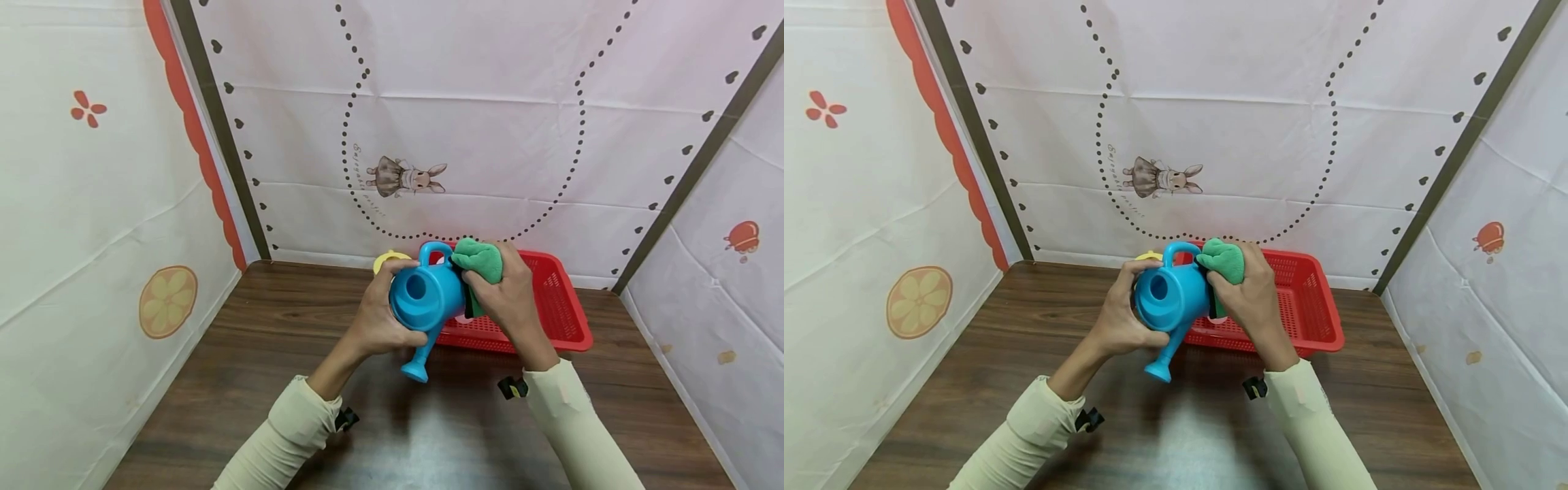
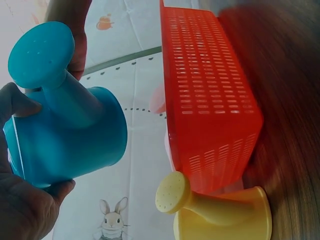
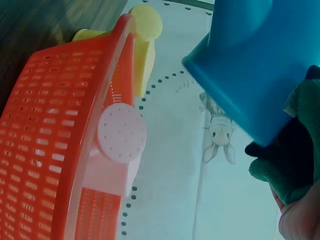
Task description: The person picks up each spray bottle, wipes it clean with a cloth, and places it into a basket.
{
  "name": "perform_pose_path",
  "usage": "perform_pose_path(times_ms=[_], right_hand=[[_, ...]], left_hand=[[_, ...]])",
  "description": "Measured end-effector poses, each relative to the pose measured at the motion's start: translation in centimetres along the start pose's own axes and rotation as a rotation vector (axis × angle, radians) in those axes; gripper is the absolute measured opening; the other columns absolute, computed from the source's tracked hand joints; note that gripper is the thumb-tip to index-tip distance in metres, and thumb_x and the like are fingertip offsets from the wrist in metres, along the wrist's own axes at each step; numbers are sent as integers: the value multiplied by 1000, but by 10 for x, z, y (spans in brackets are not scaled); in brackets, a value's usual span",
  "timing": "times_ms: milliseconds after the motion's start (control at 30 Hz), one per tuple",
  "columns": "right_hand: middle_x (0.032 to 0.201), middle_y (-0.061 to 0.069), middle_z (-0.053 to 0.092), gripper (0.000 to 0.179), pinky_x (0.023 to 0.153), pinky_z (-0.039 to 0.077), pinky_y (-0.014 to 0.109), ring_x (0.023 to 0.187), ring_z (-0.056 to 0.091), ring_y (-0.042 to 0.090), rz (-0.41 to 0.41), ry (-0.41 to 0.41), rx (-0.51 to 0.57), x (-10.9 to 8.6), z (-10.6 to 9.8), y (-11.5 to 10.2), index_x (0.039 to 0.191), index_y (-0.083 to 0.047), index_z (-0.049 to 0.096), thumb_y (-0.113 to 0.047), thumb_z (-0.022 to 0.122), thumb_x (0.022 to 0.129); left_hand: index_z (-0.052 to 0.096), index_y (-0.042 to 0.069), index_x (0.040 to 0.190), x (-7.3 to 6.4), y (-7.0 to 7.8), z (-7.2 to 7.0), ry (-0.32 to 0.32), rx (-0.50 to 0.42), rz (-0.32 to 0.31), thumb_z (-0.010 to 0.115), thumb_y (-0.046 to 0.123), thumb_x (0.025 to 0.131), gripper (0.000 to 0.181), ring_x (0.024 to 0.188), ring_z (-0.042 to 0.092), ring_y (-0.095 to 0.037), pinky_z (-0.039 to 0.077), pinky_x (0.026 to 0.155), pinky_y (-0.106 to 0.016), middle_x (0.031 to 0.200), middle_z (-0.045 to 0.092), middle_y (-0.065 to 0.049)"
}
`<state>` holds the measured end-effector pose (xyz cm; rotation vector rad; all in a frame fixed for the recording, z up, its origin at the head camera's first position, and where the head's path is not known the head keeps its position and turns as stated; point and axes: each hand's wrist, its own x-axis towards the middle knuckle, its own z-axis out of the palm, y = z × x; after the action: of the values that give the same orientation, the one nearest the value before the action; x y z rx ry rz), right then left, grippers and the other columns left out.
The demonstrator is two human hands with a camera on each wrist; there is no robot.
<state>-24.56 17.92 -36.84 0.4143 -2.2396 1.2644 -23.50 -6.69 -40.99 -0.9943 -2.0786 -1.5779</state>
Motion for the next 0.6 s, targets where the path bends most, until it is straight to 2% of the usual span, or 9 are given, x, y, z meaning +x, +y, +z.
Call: perform_pose_path(times_ms=[133,300,467,600], right_hand=[[136,20,70,57,98,66,65,119,70,36,-41,3,29,-5,4,-8,143,0,66,-10,88,92],[137,20,71,60,97,67,62,121,72,36,-160,-1,77,-12,10,-27,142,2,67,-11,88,88],[132,19,72,54,96,67,54,118,72,33,-282,14,68,-17,12,-40,135,0,70,-16,86,86],[128,18,73,49,97,67,48,114,72,31,-316,22,57,-17,13,-41,131,1,71,-16,84,87]], left_hand=[[47,10,155,1,-1,2,2,9,-9,95,18,69,99,140,60,-43,61,108,-63,154,54,-24],[48,9,154,1,-4,4,14,10,-22,97,15,67,100,137,61,-42,59,109,-60,154,55,-23],[49,10,153,3,-7,6,41,3,-15,99,11,64,102,136,61,-38,56,114,-55,154,56,-20],[50,8,151,3,-9,7,53,-11,-2,101,9,63,101,135,61,-37,54,115,-54,152,58,-20]])
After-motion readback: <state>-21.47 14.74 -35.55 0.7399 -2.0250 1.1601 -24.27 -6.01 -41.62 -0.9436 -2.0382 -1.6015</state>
